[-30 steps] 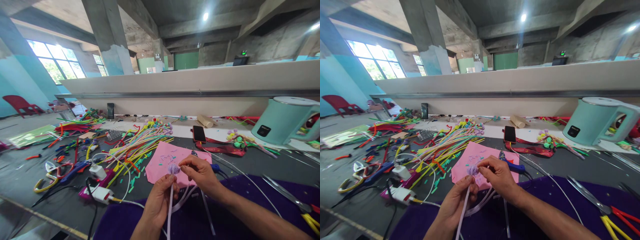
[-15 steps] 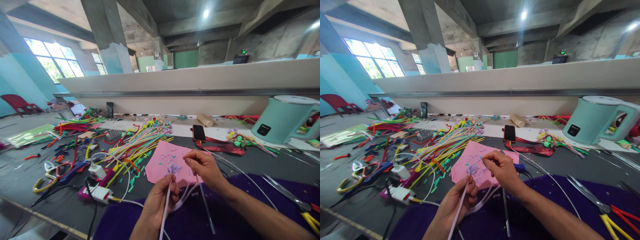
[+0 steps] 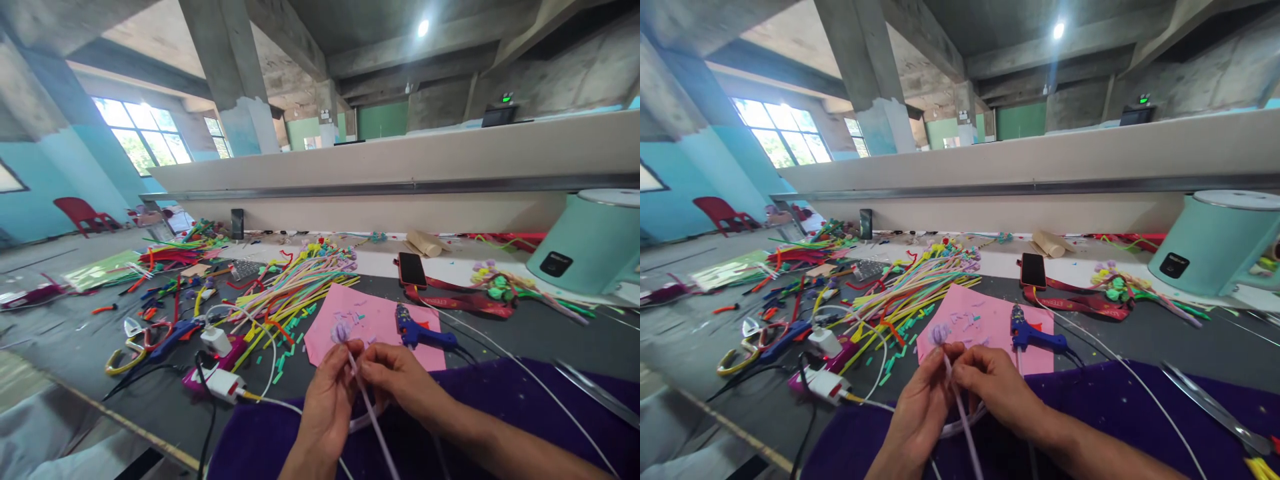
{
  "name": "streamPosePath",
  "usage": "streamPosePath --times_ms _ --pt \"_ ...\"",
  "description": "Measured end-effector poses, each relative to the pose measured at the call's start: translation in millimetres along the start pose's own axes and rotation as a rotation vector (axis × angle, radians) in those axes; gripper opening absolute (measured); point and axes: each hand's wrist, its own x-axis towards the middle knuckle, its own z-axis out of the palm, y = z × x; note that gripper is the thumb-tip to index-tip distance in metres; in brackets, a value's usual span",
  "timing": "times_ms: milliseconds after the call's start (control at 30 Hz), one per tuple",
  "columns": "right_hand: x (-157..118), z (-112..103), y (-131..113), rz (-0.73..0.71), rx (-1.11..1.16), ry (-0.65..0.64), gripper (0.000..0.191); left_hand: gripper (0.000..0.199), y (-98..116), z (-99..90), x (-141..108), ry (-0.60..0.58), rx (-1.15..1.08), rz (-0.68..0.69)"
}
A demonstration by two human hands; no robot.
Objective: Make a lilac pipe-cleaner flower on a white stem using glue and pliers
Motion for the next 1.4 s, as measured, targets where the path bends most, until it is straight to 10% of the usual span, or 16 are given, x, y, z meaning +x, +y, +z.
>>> streamPosePath --times_ms 1400 --pt "-1 -1 14 -0.032 -0.051 -0.084 0.013 0.010 -3 -4.4 0 -0.090 0.173 0.170"
